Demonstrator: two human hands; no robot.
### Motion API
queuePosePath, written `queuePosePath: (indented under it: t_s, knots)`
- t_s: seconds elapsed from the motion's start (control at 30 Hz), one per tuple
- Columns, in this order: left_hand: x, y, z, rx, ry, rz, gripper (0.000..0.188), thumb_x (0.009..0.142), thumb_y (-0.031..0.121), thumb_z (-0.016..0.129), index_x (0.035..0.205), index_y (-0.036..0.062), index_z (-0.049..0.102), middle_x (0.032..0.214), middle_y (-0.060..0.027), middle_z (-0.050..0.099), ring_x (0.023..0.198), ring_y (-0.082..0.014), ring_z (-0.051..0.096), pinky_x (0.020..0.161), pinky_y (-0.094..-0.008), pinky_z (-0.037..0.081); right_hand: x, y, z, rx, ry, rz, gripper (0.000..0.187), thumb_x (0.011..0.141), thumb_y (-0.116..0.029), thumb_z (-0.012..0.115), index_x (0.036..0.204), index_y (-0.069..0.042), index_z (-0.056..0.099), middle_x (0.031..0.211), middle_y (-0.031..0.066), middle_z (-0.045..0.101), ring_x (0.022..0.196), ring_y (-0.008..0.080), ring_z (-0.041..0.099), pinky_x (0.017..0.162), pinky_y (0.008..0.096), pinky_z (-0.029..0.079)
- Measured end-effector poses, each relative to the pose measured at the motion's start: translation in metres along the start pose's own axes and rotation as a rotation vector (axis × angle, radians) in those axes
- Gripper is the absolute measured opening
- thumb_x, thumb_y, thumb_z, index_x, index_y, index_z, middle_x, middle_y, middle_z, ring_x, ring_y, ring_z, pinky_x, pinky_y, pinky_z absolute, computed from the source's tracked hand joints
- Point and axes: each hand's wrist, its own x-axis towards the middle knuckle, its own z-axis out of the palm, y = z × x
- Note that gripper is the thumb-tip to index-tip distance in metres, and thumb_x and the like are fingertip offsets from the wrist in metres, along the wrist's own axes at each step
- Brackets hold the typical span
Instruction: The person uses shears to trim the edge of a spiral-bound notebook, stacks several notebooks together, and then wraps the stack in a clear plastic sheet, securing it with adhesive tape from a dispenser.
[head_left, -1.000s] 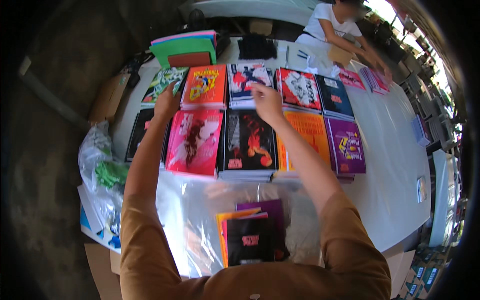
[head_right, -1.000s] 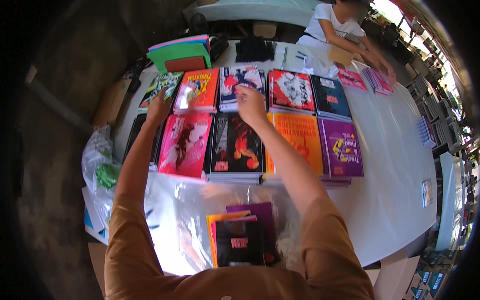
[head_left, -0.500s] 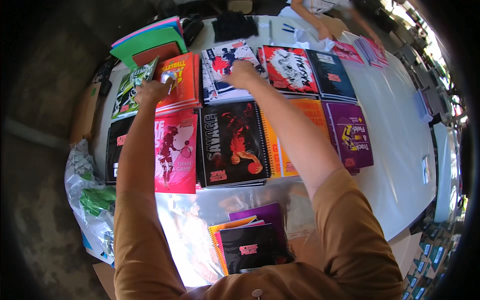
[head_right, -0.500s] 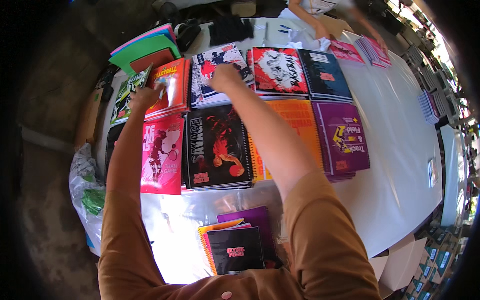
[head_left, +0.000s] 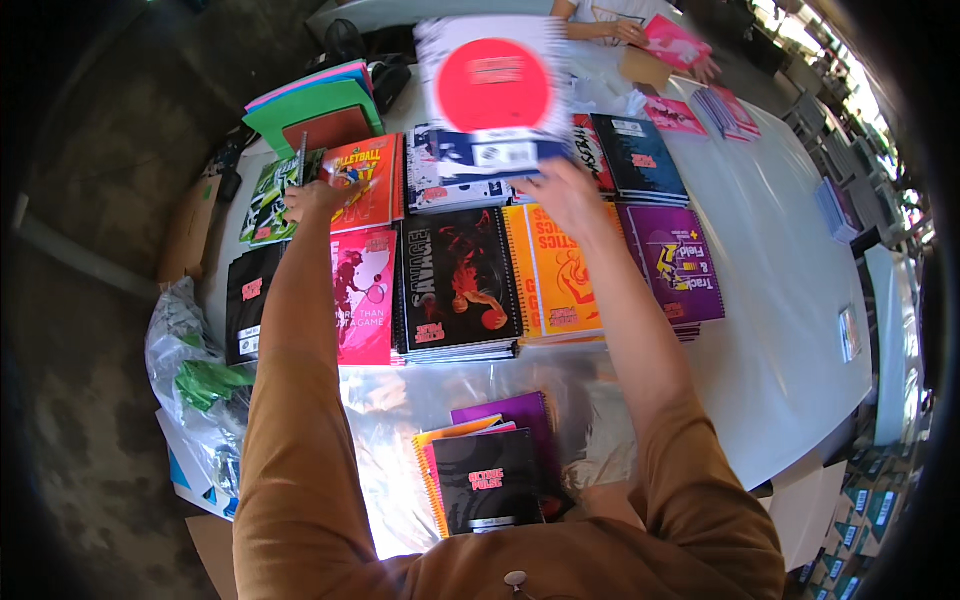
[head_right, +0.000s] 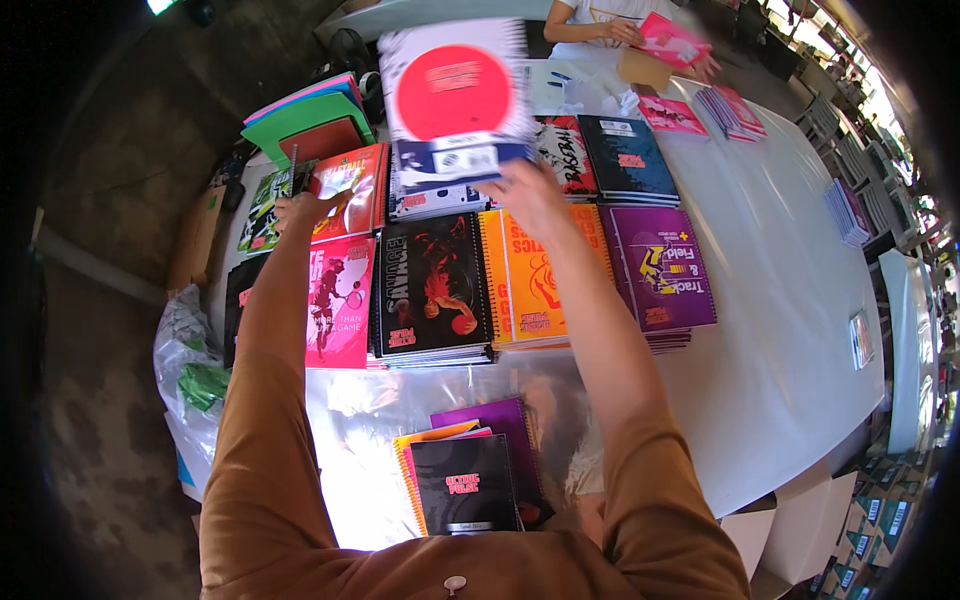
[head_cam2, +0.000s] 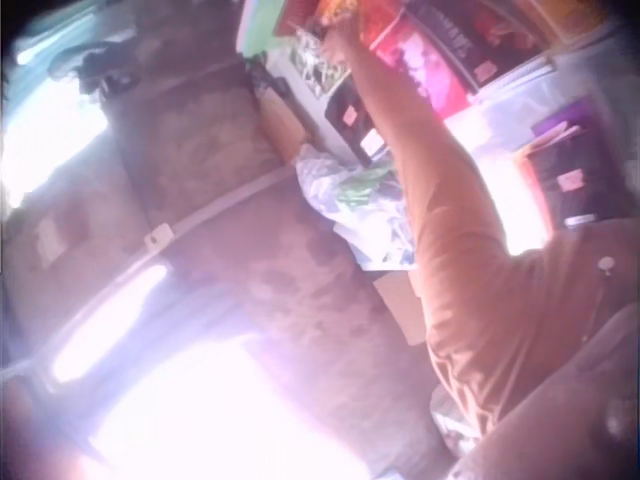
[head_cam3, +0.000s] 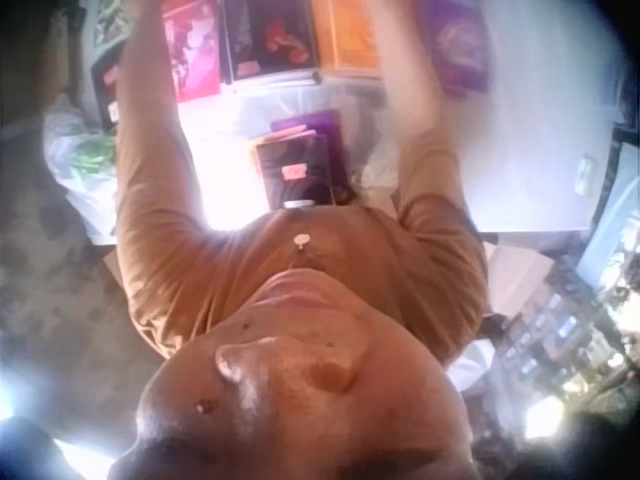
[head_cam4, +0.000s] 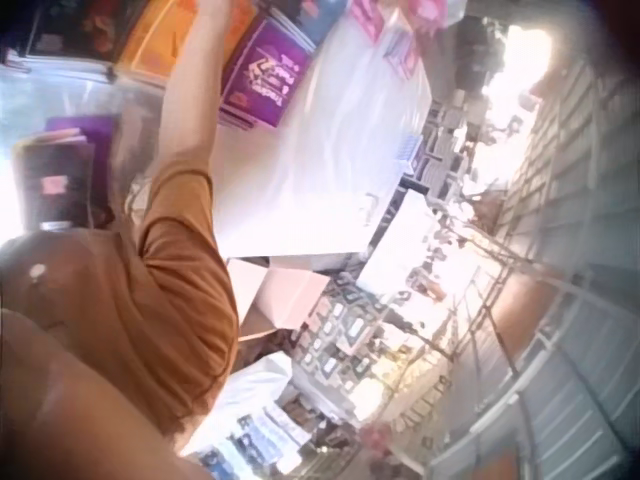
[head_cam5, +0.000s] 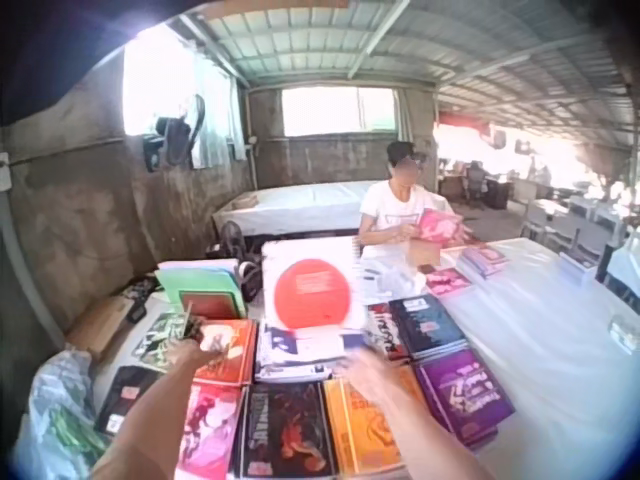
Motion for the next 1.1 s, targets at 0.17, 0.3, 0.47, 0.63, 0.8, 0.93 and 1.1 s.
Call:
queuePosePath:
  t_s: [0.17, 0.3, 0.47, 0.63, 0.8, 0.93, 1.1]
  knots:
    - [-0.002, -0.038, -0.023, -0.267, 0.495, 0.299, 0.066, 0.064, 0.059, 0.068, 0.106, 0.0078, 0.062, 0.111, -0.0189, 0.056, 0.102, -0.0355, 0.057, 0.080, -0.0451, 0.048, -0.133, -0.105, 0.009, 0.014, -0.248, -0.008, 0.059, 0.084, -0.012, 0.052, 0.137, -0.002, 0.028, 0.134, 0.0153, 0.044, 0.127, 0.0333, 0.038, 0.103, 0.0629, 0.024]
    - [-0.096, -0.071, -0.087, -0.661, 0.489, 0.598, 0.061, 0.075, 0.058, 0.062, 0.098, 0.0015, 0.066, 0.089, -0.0232, 0.065, 0.087, -0.0372, 0.062, 0.073, -0.0369, 0.047, -0.232, -0.131, -0.011, -0.404, 0.220, -0.055, 0.059, 0.088, -0.023, 0.052, 0.138, -0.004, 0.028, 0.139, 0.0153, 0.036, 0.130, 0.0365, 0.031, 0.104, 0.0617, 0.022]
    - [-0.278, -0.156, -0.059, -1.440, 0.146, 0.605, 0.028, 0.091, 0.027, 0.057, 0.100, 0.0009, 0.060, 0.090, -0.0056, 0.064, 0.077, -0.0071, 0.056, 0.070, -0.0214, 0.045, -0.356, -0.110, -0.005, -0.082, 0.158, -0.294, 0.054, 0.089, -0.022, 0.051, 0.136, -0.004, 0.032, 0.127, 0.0168, 0.049, 0.118, 0.0351, 0.047, 0.096, 0.0539, 0.035]
    - [-0.380, -0.229, 0.001, -1.866, -0.365, 0.375, 0.025, 0.092, 0.024, 0.055, 0.106, 0.0033, 0.057, 0.102, -0.0058, 0.062, 0.087, -0.0085, 0.057, 0.077, -0.0242, 0.046, -0.431, -0.144, 0.024, -0.496, 0.294, -0.165, 0.054, 0.089, -0.023, 0.051, 0.134, -0.002, 0.030, 0.118, 0.0181, 0.054, 0.079, 0.0317, 0.064, 0.042, 0.0386, 0.051]
    - [-0.430, -0.269, 0.133, -0.658, -0.052, 0.566, 0.031, 0.090, 0.031, 0.057, 0.099, 0.0011, 0.059, 0.106, -0.0097, 0.060, 0.098, -0.0192, 0.056, 0.084, -0.0351, 0.044, -0.422, -0.120, 0.066, -0.528, 0.193, -0.318, 0.054, 0.088, -0.025, 0.056, 0.132, -0.003, 0.034, 0.119, 0.0154, 0.053, 0.088, 0.0318, 0.061, 0.054, 0.0403, 0.054]
    - [-0.426, -0.280, 0.112, -0.847, -0.091, 0.428, 0.026, 0.086, 0.028, 0.061, 0.091, 0.0027, 0.062, 0.119, -0.0192, 0.050, 0.107, -0.0330, 0.049, 0.094, -0.0443, 0.036, -0.376, -0.089, 0.072, -0.559, -0.598, -0.506, 0.047, 0.088, -0.032, 0.057, 0.127, -0.010, 0.044, 0.127, 0.0174, 0.049, 0.113, 0.0348, 0.049, 0.084, 0.0477, 0.044]
    - [-0.371, -0.355, 0.062, -0.953, 0.507, 0.434, 0.036, 0.089, 0.028, 0.057, 0.114, 0.0024, 0.052, 0.122, -0.0148, 0.048, 0.111, -0.0325, 0.047, 0.093, -0.0456, 0.037, -0.345, 0.011, 0.050, -1.545, -0.557, -0.283, 0.039, 0.075, 0.000, 0.059, 0.106, -0.022, 0.068, 0.128, 0.0030, 0.054, 0.126, 0.0284, 0.041, 0.103, 0.0424, 0.027]
